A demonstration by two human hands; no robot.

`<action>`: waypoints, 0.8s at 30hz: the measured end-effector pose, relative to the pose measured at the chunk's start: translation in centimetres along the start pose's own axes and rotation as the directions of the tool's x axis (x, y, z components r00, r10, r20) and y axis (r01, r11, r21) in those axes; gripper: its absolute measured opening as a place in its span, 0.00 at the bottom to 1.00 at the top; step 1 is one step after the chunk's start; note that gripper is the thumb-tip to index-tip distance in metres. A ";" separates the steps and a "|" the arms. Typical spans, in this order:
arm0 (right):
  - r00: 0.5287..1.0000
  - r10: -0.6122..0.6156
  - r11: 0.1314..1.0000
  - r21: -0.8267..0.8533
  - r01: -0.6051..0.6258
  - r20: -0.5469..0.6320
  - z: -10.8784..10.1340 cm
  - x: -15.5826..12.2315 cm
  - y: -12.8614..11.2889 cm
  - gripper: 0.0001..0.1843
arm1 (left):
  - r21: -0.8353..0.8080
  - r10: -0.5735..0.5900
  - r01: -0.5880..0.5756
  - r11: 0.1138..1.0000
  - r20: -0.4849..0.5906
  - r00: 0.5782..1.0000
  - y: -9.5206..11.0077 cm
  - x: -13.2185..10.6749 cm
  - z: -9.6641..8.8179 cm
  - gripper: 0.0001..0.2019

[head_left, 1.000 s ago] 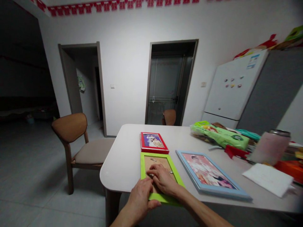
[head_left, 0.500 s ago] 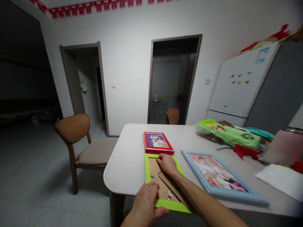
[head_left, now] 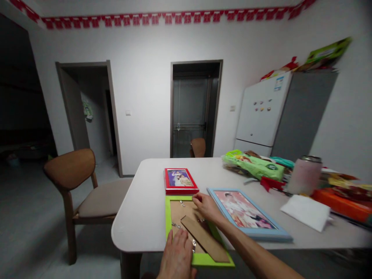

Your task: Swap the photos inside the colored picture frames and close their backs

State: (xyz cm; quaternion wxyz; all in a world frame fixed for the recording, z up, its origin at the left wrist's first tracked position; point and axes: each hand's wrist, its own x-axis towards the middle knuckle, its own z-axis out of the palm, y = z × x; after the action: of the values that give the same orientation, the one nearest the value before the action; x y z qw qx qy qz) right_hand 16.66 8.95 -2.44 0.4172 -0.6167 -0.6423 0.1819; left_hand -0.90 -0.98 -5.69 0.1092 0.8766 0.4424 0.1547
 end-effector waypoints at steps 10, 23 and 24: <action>0.906 0.364 0.638 0.651 -0.411 0.215 -1.8 -10.0 -1.3 0.19 | -0.444 -0.119 -0.071 0.893 -0.385 0.915 3.3 0.9 -4.1 0.11; 0.909 0.376 0.786 0.583 -0.209 -0.181 -8.2 -7.8 1.4 0.23 | -0.913 -0.346 -0.286 0.291 -0.379 0.858 10.1 7.8 -5.5 0.28; 0.908 0.379 0.815 0.529 -0.238 -0.176 -9.8 -7.2 2.4 0.24 | -0.937 -0.336 -0.250 0.245 -0.324 0.884 10.0 8.4 -5.3 0.27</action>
State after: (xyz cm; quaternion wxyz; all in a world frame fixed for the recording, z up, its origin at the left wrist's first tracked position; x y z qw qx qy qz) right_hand 24.89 -0.17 -0.76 0.6104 -0.6044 -0.4001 0.3195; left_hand 9.31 0.22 3.96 0.5187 0.5427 0.2889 0.5941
